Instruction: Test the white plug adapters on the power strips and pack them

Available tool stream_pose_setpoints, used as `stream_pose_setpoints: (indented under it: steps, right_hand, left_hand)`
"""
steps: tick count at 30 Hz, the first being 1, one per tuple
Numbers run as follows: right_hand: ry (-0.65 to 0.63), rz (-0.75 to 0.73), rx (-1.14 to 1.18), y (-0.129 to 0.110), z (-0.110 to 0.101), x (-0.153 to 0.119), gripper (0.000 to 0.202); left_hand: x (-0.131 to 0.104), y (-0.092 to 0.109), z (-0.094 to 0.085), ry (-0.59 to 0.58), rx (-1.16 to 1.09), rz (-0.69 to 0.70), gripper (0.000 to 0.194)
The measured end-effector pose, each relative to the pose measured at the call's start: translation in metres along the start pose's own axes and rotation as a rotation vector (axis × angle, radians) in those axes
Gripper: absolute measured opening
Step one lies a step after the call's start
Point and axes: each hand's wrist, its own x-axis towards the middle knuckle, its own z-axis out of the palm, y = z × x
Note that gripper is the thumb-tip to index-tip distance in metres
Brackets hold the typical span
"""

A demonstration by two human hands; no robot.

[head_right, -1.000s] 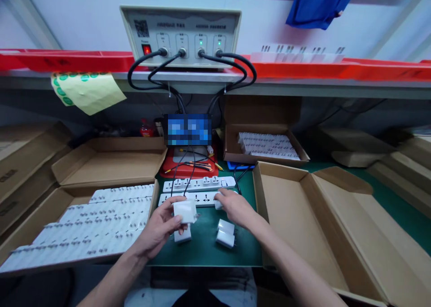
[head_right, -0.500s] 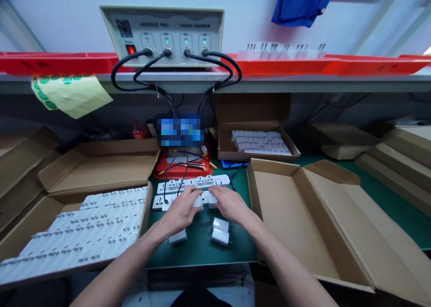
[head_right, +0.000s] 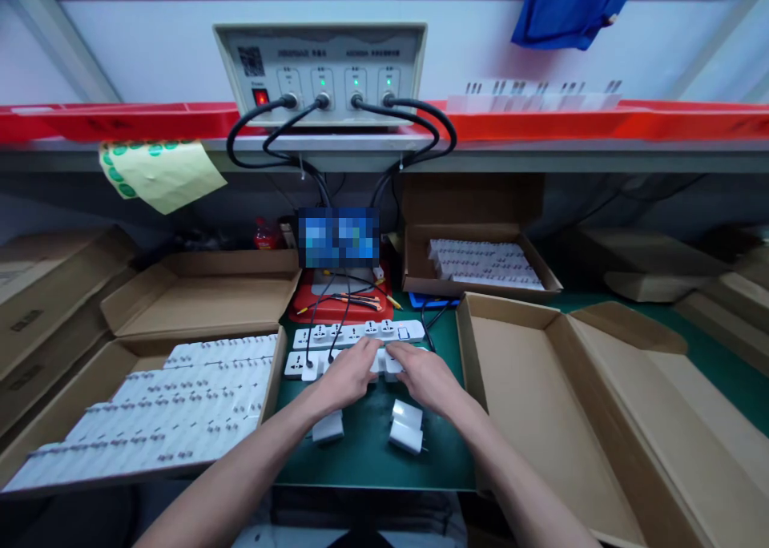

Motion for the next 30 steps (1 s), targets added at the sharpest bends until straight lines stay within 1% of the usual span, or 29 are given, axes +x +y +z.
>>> stream_pose_setpoints:
  steps: [3, 5, 7, 8, 10, 11, 12, 14, 15, 16, 18, 20, 22, 23, 24, 26, 30]
  right_hand:
    - [0.004, -0.011, 0.008, 0.002, -0.003, 0.000, 0.068]
    - [0.005, -0.024, -0.008, 0.003, -0.006, 0.001, 0.067]
    - [0.016, -0.036, -0.044, 0.003, -0.009, 0.005, 0.062]
    - [0.031, -0.044, -0.056, 0.001, -0.009, 0.007, 0.060]
    - [0.071, -0.070, -0.049, -0.007, -0.007, 0.014, 0.054]
    - [0.087, -0.092, -0.033, -0.014, -0.004, 0.018, 0.051]
    - [0.096, -0.118, -0.012, -0.023, 0.000, 0.023, 0.047]
    - [0.104, -0.154, 0.025, -0.042, 0.011, 0.037, 0.040]
    - [0.107, -0.156, 0.039, -0.052, 0.018, 0.044, 0.036]
    - [0.113, -0.147, 0.050, -0.062, 0.025, 0.052, 0.030]
    - [0.129, -0.111, 0.066, -0.078, 0.038, 0.067, 0.016]
    - [0.143, -0.090, 0.089, -0.088, 0.049, 0.079, 0.004]
    - [0.182, -0.085, 0.141, -0.090, 0.053, 0.086, 0.006]
    - [0.210, -0.081, 0.179, -0.089, 0.052, 0.087, 0.007]
    - [0.235, -0.072, 0.220, -0.085, 0.048, 0.087, 0.009]
    - [0.265, -0.034, 0.297, -0.073, 0.033, 0.082, 0.013]
    - [0.235, 0.095, 0.342, -0.035, -0.010, 0.055, 0.021]
  left_hand:
    - [0.006, 0.005, 0.005, -0.027, 0.053, -0.007, 0.055]
    - [0.004, 0.007, 0.005, 0.010, 0.045, 0.032, 0.058]
    - [-0.006, 0.005, 0.001, 0.108, 0.025, 0.116, 0.057]
    - [-0.014, 0.002, -0.002, 0.172, 0.014, 0.163, 0.052]
    - [-0.036, -0.009, -0.012, 0.316, -0.019, 0.210, 0.031]
    - [-0.048, -0.016, -0.019, 0.393, -0.046, 0.194, 0.018]
    - [-0.060, -0.025, -0.025, 0.469, -0.080, 0.155, 0.010]
    - [-0.078, -0.044, -0.038, 0.607, -0.153, 0.034, 0.013]
    - [-0.083, -0.053, -0.043, 0.654, -0.182, -0.022, 0.014]
    - [-0.086, -0.061, -0.046, 0.674, -0.204, -0.059, 0.012]
    - [-0.086, -0.074, -0.046, 0.654, -0.227, -0.073, 0.008]
    - [-0.081, -0.081, -0.041, 0.591, -0.234, -0.036, 0.013]
    - [-0.075, -0.084, -0.036, 0.530, -0.239, -0.004, 0.015]
    - [-0.073, -0.085, -0.034, 0.505, -0.240, 0.003, 0.015]
    - [-0.071, -0.085, -0.033, 0.481, -0.238, 0.006, 0.016]
    - [-0.069, -0.086, -0.032, 0.446, -0.219, 0.002, 0.018]
    - [-0.069, -0.090, -0.033, 0.418, -0.137, -0.001, 0.018]
